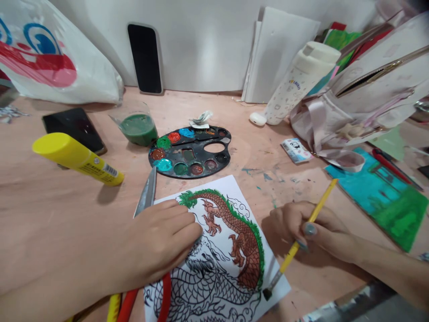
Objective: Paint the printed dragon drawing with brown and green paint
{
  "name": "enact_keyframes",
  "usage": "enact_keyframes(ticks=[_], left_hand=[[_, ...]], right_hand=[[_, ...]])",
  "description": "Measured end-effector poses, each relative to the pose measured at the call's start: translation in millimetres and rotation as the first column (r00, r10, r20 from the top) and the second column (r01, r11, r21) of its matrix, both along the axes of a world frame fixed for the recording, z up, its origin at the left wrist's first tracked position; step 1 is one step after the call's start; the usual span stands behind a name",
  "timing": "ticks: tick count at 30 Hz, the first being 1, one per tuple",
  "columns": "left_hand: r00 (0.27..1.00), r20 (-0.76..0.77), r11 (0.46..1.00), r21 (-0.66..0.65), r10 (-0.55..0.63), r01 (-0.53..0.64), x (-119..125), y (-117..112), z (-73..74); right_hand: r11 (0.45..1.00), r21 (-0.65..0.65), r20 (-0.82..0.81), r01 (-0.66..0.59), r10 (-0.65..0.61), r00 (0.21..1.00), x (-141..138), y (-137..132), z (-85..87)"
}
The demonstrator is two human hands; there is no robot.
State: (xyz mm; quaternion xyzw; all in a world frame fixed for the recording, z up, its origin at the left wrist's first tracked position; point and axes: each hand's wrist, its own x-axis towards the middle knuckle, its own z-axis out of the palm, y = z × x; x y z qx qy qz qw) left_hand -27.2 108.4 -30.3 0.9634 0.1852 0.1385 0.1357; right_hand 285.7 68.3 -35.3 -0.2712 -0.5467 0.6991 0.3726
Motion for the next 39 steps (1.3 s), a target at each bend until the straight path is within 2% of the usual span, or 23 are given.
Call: enact_keyframes(ticks=[4,10,16,24,31,39], left_hand=[[1.000,-0.001,1.000,-0.005,-0.022,0.022,0.0,0.7,0.5],[1.000,0.002,1.000,-0.014,-0.007,0.007,1.0,0.1,0.2],[0.998,0.056,1.000,-0.002,0.016,-0.016,0.0,-1.1,-6.5],[1.000,-0.004,1.000,0.008,-0.017,0.017,-0.3,0.6,3.4],[1.000,0.012,1.000,0.002,-0.008,0.008,0.3,1.3,0.6],[1.000,0.011,1.000,-0.003,-0.014,0.014,-1.0,0.5,-0.3]], right_hand=[[1.000,-0.009,0.093,-0.023,0.024,0.995,5.5,-1.5,-2.8],[0.984,0.144,0.202,-0.106,0.076,0.976,6.6,1.9,-1.9],[0.985,0.145,0.164,-0.097,0.072,0.984,4.8,2.5,-3.8],[0.972,0.152,0.241,-0.180,0.140,0.960,8.1,2.0,-4.2],[0.955,0.217,0.231,-0.204,0.153,0.961,6.2,2.6,-3.8],[0.966,0.180,0.251,-0.186,0.138,0.958,7.5,0.8,0.6]])
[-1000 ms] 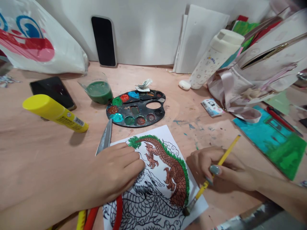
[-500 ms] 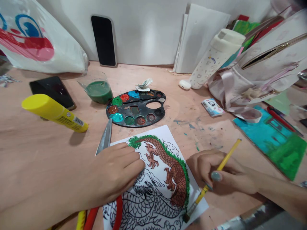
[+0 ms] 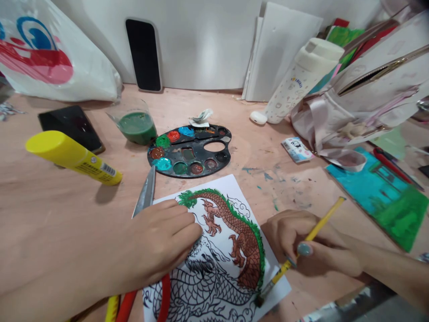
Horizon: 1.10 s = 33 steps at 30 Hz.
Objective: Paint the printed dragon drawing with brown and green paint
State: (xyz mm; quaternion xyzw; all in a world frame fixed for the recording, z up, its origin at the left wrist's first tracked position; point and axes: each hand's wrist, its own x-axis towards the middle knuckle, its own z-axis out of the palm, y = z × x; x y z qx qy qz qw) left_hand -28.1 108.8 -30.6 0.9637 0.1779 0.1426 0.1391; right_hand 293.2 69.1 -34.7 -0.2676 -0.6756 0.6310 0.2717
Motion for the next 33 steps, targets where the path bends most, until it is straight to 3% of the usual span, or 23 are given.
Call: enact_keyframes(ticks=[1,5,12,22,28,33], left_hand=[[0.999,0.050,1.000,0.016,0.019,-0.020,0,0,0.1],[0.999,-0.039,1.000,-0.016,-0.002,0.001,0,1,2.3],[0.999,0.033,1.000,0.007,0.014,-0.014,2,0,-2.2],[1.000,-0.017,1.000,-0.006,0.019,-0.019,2,1,0.6],[0.999,0.004,0.999,0.018,0.036,-0.037,4,1,1.1],[0.998,-0.028,0.998,-0.015,0.055,-0.055,2,-1,-1.2]], right_hand=[[1.000,0.010,0.006,0.012,-0.012,1.000,0,0,1.3],[0.998,0.034,0.014,0.054,-0.054,0.998,0,1,2.4],[0.997,-0.074,0.024,0.037,-0.035,0.999,2,-3,-10.9],[0.988,-0.130,0.009,0.080,-0.079,0.997,3,-5,-7.0],[0.997,0.043,0.020,0.065,-0.066,0.998,-2,-5,-5.2],[0.969,0.243,-0.006,0.053,-0.053,0.999,-7,-3,0.5]])
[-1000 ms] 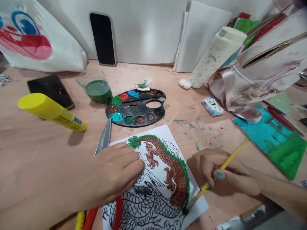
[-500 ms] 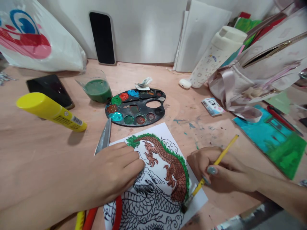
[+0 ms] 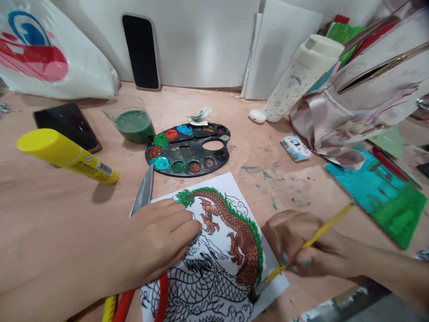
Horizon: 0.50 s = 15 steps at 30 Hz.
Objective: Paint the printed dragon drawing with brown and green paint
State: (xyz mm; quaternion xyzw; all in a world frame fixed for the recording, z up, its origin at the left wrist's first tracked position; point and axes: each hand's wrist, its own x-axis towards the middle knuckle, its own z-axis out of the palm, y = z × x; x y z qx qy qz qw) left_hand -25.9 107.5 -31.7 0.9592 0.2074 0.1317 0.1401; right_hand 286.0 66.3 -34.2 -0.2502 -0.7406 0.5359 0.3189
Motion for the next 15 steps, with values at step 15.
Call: enact_keyframes(ticks=[15], left_hand=[[0.998,0.057,1.000,-0.006,0.001,-0.001,1.0,-0.3,-5.8]], right_hand=[[0.993,-0.119,-0.109,-0.007,-0.006,0.994,4.1,-4.3,0.1]])
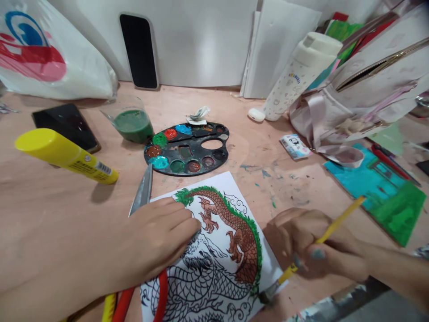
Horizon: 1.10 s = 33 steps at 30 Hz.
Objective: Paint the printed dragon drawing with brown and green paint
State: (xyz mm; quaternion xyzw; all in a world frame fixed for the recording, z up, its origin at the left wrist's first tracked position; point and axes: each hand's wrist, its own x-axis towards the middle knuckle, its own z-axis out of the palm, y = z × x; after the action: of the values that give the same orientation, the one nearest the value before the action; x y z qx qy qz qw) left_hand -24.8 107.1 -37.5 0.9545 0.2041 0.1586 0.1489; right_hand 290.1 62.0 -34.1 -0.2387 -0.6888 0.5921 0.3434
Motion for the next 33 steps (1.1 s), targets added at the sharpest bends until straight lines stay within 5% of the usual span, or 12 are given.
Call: enact_keyframes(ticks=[4,12,22,33], left_hand=[[1.000,0.008,1.000,0.007,-0.002,0.002,0,0,-2.2],[0.998,-0.056,1.000,-0.024,0.014,-0.016,0,-1,3.8],[1.000,0.006,1.000,0.002,0.001,-0.001,0,0,-1.6],[1.000,-0.003,1.000,0.008,-0.021,0.021,0,2,-1.4]], right_hand=[[0.988,-0.137,-0.132,0.077,-0.095,0.987,-4,-4,-5.6],[0.994,0.106,0.096,0.008,-0.018,0.995,-4,-2,-4.7],[0.965,0.225,0.222,-0.134,0.083,0.971,0,-4,12.5],[0.987,0.154,0.123,0.038,-0.057,0.991,1,-4,8.3]])
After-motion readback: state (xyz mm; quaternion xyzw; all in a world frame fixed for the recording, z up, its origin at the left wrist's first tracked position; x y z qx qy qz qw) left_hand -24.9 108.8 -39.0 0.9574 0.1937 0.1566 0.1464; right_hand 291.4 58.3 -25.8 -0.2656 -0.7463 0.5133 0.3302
